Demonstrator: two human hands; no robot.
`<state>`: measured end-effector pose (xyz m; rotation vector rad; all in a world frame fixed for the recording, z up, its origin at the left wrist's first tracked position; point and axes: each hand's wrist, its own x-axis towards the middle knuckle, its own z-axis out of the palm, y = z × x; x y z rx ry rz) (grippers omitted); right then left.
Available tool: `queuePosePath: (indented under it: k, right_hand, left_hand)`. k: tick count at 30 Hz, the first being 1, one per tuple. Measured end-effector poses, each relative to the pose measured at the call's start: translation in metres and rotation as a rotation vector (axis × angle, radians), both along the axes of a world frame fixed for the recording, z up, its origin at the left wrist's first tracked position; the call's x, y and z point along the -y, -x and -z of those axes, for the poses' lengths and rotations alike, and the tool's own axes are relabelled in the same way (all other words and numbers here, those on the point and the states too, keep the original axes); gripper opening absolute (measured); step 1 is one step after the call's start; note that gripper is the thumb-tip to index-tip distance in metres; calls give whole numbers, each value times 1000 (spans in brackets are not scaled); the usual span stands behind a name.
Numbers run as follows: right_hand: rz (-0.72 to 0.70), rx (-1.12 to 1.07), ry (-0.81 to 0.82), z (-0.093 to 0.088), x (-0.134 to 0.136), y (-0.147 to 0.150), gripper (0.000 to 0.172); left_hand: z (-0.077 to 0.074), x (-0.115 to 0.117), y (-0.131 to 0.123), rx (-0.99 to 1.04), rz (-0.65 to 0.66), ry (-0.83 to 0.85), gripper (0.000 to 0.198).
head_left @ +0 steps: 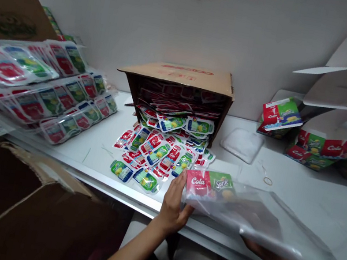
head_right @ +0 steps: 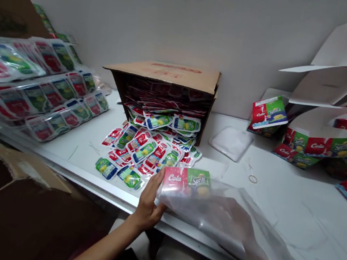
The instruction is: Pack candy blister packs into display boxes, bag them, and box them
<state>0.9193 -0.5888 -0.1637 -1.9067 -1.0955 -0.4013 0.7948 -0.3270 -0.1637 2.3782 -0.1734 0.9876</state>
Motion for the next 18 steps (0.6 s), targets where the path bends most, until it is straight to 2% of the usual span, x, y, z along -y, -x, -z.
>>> queuePosePath:
  k: [2, 6, 9, 11, 13, 18]
  right_hand:
    - [9, 29, -42, 5, 0, 0, 36]
    - [78, -91, -126, 3, -7, -11, 74]
    - [-77, -270, -78, -5, -22, -23, 96]
    - [-196, -381, -4, -7, -32, -27, 98]
    - [-263, -469, 66, -1, -40, -26, 94]
    - [-181, -573, 84, 33, -41, -14, 90]
  left_hand:
    - [3, 0, -3, -8, -8, -10, 73]
    - [4, -5, -5, -27, -13, -38, 71]
    - [5, -7, -5, -59, -33, -40, 70]
    - [7, -7, -5, -103, -55, -38, 67]
    - [11, -7, -4, -141, -67, -49, 63]
    - [23, -15, -2, -236, 41, -21, 57]
